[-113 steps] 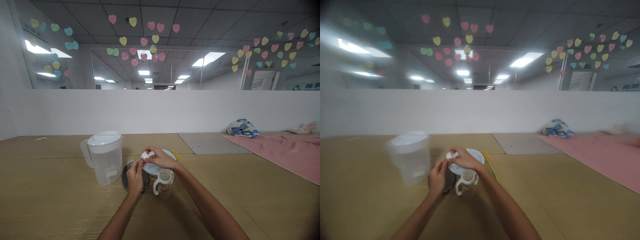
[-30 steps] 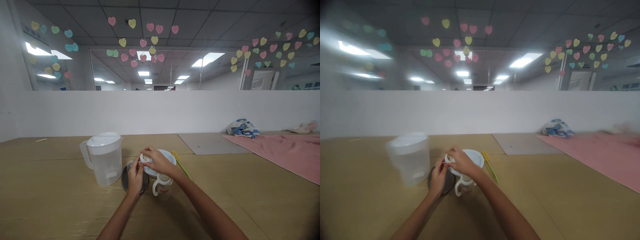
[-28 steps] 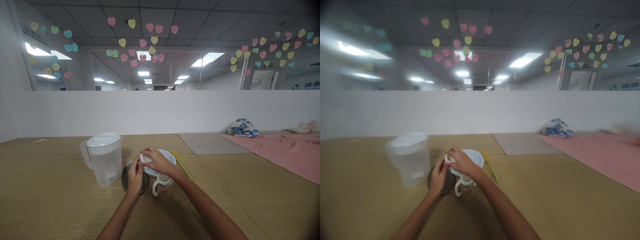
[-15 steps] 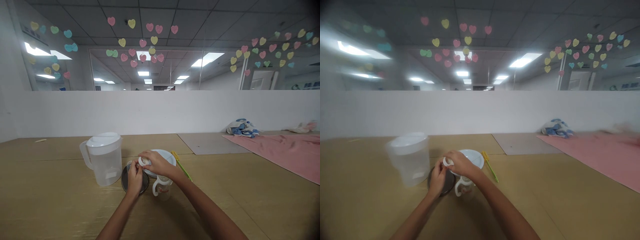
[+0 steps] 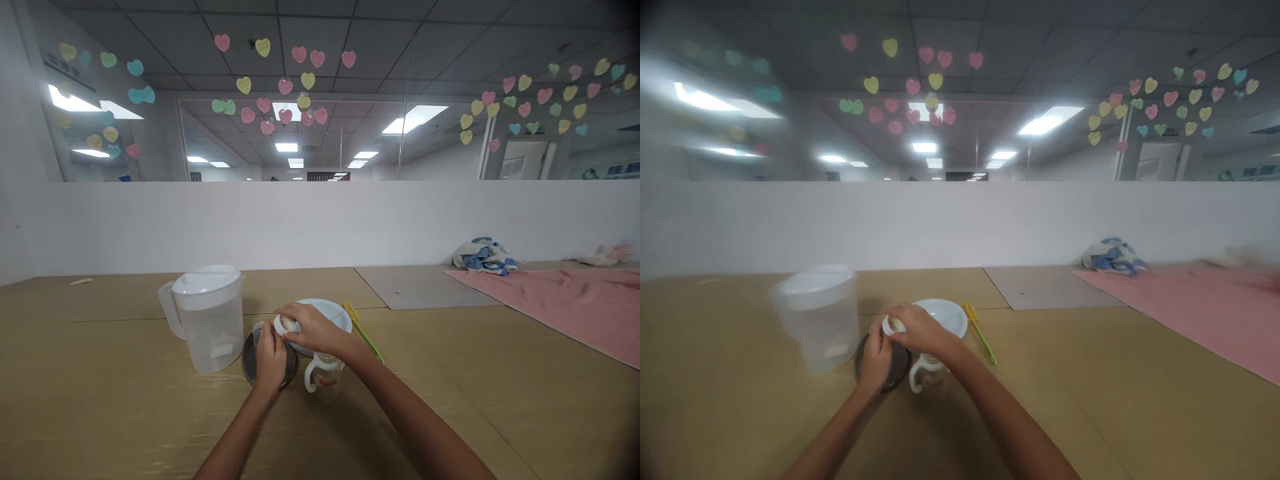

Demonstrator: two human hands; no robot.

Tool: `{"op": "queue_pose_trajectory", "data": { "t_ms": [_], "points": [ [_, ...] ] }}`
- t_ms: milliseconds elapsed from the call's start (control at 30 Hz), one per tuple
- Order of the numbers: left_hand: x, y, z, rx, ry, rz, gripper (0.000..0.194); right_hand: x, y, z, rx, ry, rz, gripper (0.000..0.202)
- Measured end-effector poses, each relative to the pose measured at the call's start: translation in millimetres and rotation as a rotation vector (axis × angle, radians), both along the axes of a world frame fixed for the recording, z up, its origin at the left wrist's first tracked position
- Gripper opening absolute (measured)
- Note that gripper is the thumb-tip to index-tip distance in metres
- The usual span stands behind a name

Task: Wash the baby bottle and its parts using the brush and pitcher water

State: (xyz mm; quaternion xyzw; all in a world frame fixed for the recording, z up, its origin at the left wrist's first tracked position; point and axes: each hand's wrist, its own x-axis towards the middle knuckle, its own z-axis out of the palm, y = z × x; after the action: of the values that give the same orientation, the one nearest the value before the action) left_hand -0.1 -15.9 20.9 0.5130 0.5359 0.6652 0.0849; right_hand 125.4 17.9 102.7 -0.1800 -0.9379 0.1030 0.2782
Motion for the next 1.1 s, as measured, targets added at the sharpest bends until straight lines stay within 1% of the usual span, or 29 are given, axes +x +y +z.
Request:
{"op": "queue_pose_trajectory", "data": {
  "t_ms": [267, 600, 900, 1100],
  "points": [
    [2.0, -2.0, 2.1, 0.013, -0.013, -0.048, 0.021, 3.6, 2.7, -0.2, -0.015, -0.003, -0.011, 0.044],
    [2.0, -2.2, 0.9, 0.009, -0.052, -0.083, 0.028, 5.0, 1.3, 1.0, -0.037, -0.024, 0.002, 0.044],
    [1.7, -2.2, -0.7, -0.001, -0.044, -0.085, 0.029, 5.4, 3.9, -0.3, -0.037, -0.020, -0.006, 0.044],
    [1.3, -1.4, -2.0, -0.018, -0.042, -0.098, 0.032, 5.4, 2.6, 2.0, -0.038, -0.019, -0.017, 0.044]
  ]
}}
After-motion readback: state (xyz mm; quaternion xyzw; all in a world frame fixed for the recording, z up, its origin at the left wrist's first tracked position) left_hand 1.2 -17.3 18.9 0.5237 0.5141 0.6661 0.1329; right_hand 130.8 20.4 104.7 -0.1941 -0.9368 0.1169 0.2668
